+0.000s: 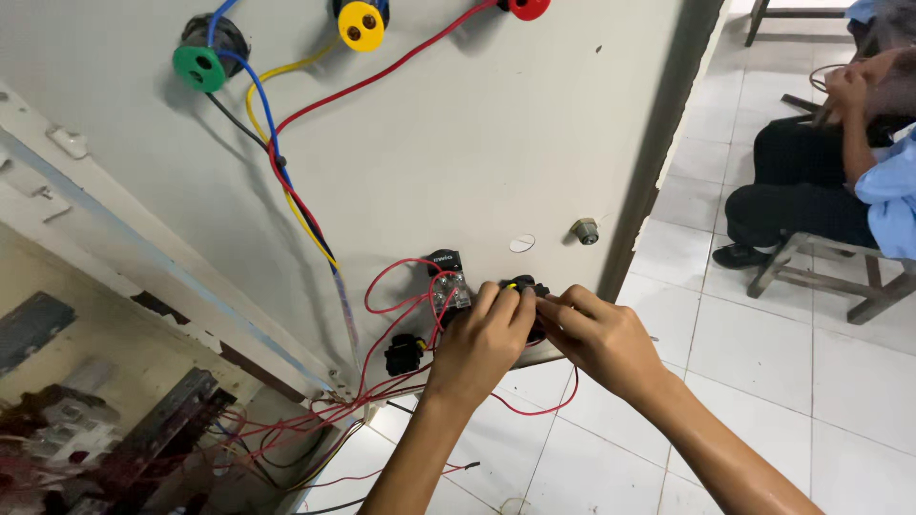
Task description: The person wires electrical components on a board using a screwdriver to tighten terminals and connecting red, yellow, and blue wires to various points on the panel.
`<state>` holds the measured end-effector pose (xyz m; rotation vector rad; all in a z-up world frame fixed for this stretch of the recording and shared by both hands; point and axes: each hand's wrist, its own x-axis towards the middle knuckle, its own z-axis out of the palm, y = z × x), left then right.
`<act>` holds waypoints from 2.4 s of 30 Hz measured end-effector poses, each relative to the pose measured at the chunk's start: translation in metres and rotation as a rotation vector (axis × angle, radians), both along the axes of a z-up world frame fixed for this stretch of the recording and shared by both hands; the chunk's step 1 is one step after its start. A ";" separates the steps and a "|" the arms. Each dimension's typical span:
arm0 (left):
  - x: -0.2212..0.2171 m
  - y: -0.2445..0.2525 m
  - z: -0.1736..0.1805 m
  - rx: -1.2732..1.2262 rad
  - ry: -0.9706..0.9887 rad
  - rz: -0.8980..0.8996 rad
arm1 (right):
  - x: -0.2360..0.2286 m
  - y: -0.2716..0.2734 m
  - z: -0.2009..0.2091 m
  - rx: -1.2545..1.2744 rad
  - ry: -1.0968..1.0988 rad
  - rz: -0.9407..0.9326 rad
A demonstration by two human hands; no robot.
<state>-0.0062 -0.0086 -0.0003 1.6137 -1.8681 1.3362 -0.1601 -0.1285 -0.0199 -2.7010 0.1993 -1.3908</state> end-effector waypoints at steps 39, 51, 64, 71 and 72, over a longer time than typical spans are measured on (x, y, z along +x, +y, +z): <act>0.014 0.004 0.008 0.164 -0.028 0.052 | -0.062 0.089 -0.021 0.123 -0.315 -0.281; 0.021 -0.004 0.000 0.076 -0.044 0.004 | -0.062 0.117 0.060 0.654 0.610 -0.599; 0.022 -0.001 0.000 0.109 -0.089 0.038 | -0.058 0.113 0.026 0.028 0.182 -0.575; 0.020 0.005 0.010 -0.020 -0.131 -0.025 | -0.060 0.120 0.057 0.730 0.350 -0.450; 0.019 0.008 0.011 -0.006 -0.124 -0.014 | -0.061 0.119 0.056 0.612 0.381 -0.475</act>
